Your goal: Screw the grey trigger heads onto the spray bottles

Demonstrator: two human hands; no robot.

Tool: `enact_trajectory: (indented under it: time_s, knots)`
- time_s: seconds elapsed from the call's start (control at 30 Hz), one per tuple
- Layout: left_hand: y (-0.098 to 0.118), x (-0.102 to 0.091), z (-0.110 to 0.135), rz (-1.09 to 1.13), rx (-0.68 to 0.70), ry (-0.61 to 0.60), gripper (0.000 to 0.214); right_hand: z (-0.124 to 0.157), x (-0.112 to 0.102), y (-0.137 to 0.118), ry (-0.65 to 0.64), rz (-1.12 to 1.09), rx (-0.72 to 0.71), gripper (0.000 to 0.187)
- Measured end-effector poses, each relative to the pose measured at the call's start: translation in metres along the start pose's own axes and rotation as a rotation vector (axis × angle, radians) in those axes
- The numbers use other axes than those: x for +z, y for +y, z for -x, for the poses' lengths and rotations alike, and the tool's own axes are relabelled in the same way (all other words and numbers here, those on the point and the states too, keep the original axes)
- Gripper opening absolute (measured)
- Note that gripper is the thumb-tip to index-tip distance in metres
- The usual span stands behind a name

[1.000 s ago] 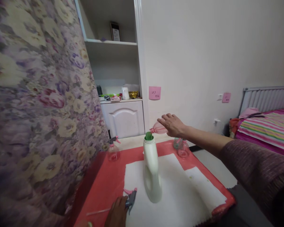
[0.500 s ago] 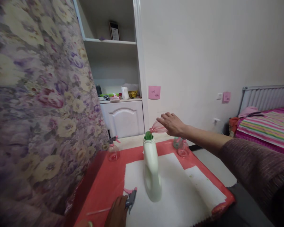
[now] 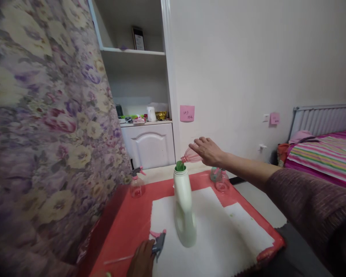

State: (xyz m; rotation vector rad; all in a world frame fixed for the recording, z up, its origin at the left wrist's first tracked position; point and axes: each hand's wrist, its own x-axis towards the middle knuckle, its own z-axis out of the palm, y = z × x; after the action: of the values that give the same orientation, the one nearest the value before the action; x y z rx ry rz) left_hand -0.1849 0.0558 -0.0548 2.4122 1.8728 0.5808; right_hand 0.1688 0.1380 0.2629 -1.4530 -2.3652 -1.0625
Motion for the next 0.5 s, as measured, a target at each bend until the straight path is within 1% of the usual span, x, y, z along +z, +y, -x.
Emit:
enact_trajectory:
  time_s: [0.2,0.33,0.5]
  knots:
    - [-0.0021,0.0001,-0.0003,0.023,-0.015,0.002,0.038,-0.0002,-0.0035,-0.0017,0.008,0.010,-0.008,0.069]
    - [-0.0036,0.0022,-0.0009,0.014,0.000,0.009,0.038,-0.0004,-0.0060,-0.0026,0.004,0.009,-0.009,0.071]
    - [0.0009,-0.0004,-0.0019,0.005,-0.024,0.009,0.036,-0.0013,-0.0060,-0.0026,0.007,0.029,-0.013,0.072]
